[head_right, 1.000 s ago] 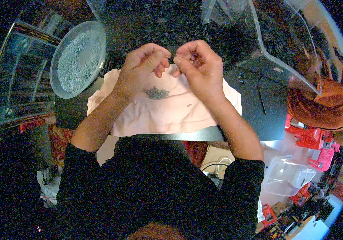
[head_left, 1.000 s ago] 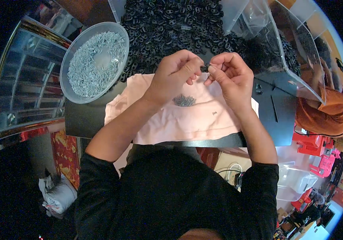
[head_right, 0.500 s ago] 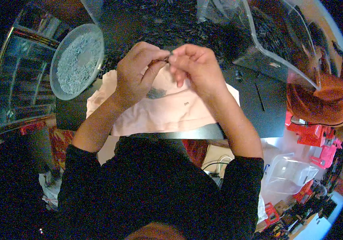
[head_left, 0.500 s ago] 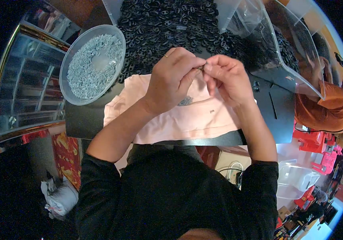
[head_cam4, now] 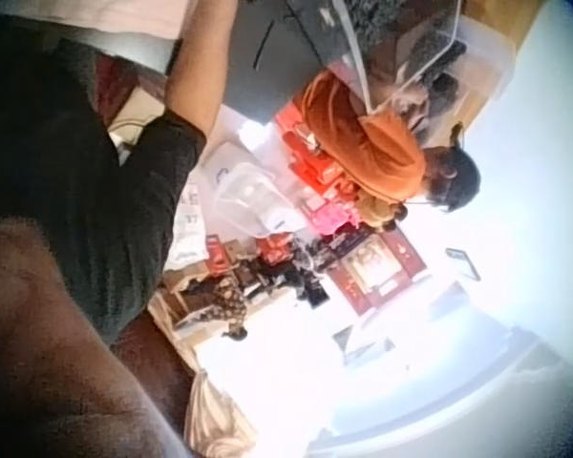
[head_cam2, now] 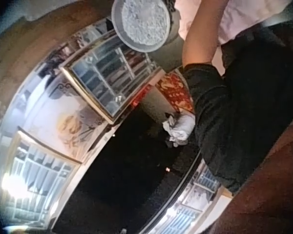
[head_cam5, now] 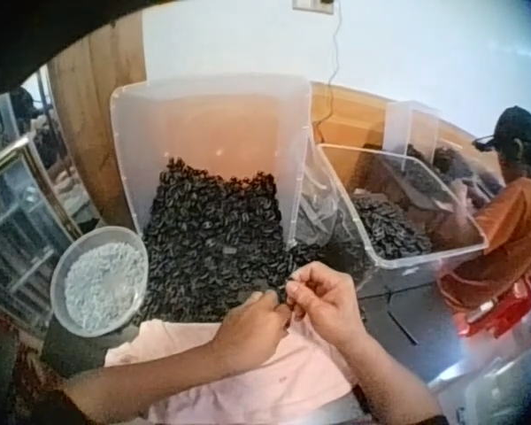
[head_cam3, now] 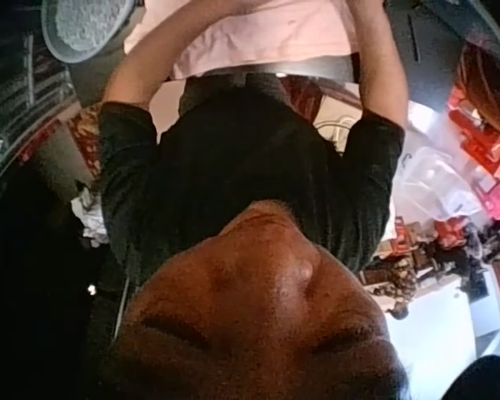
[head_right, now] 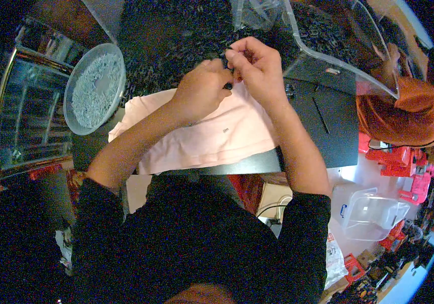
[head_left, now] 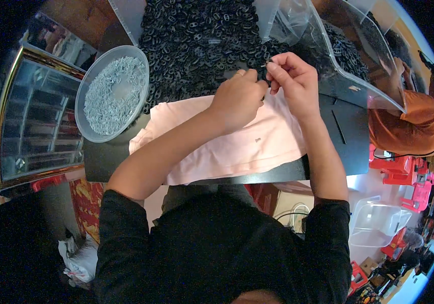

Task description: The person assembles plastic cord locks by hand, repeatedly taking small metal pins and plastic components and fitting them together over a cloth.

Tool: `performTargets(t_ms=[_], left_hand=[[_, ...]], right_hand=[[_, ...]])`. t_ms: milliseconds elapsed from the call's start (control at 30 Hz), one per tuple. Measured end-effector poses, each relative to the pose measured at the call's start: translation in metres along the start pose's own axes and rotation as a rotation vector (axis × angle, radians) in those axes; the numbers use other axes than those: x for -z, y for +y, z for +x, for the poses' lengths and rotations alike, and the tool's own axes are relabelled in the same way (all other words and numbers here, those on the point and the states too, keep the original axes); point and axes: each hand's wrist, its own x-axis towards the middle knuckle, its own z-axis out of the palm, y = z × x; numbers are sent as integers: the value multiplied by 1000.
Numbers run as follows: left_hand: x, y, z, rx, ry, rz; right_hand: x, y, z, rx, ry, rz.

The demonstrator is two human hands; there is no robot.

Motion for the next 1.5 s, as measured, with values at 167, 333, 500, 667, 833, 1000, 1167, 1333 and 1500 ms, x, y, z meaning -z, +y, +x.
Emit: performTargets(t_ms=[167,333,500,667,833,1000,1167,1333,1500], left_hand=[[0,-4,-2,-42,55,46],[31,-11,-12,492,-182,-1039],[28,-18,-29,570,-146,-1642],[20,-33,-32,328,-213,-1885],[21,-37,-36,434,-149,-1827],[22,-33,-32,462,-36,-1794],[19,-32,-35,416,-43,-1940],[15,-29,-35,406,-168,-2036],[7,-22,-37,424,-261,-1971]], right_hand=[[4,4,1,42,14,-71],[3,-5,-1,5,16,4],[-2,-9,-4,-127,-64,75],[-4,-6,-5,-153,-44,202],[-5,-5,-8,-182,-110,205],[-8,-4,-11,-124,-126,173],[-15,-16,-11,317,-295,-129],[-23,-10,-15,336,-289,-237],[-38,-7,-19,663,-93,-523]])
